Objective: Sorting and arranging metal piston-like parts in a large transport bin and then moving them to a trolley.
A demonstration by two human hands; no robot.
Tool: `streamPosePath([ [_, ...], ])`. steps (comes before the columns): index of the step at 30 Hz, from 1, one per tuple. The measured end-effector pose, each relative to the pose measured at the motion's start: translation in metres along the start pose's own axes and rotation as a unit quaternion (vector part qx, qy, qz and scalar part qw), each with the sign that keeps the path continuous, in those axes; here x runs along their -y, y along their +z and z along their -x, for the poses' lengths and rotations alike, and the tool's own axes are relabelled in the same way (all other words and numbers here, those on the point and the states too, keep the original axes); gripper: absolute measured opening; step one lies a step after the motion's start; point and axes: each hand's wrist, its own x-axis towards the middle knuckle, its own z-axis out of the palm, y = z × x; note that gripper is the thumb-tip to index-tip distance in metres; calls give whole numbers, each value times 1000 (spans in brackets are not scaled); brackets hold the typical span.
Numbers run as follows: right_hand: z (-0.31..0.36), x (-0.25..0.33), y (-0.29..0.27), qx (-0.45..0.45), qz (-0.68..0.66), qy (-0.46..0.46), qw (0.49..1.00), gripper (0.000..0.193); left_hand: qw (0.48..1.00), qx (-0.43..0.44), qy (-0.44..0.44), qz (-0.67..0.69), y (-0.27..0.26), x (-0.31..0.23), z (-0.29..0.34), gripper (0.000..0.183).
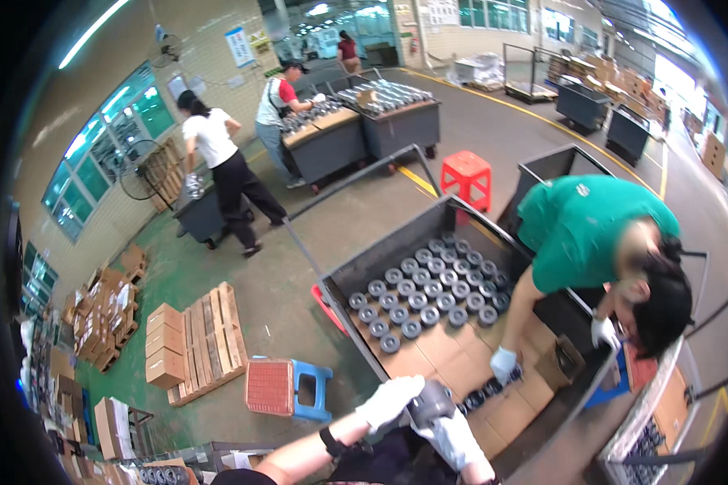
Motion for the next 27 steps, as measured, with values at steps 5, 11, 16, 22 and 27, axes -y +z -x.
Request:
streamPosePath([
  [5, 36, 48, 36, -1, -112, 9, 994, 62, 976, 28, 16, 214, 3, -27, 21, 33],
  [11, 40, 28, 22, 33, 439, -208, 873, 69, 981, -4, 137, 140, 5, -77, 69, 28],
  [16, 49, 7, 38, 142, -364, -2, 921, 53, 977, -6, 105, 187, 4, -96, 80, 30],
  [22, 47, 34, 36, 57, 33, -135, 989, 49, 977, -55, 81, 190, 7, -59, 72, 33],
  [27, 49, 41, 23, -94, 23, -193, 976, 60, 777, 85, 99, 616, 22, -41, 75, 44],
])
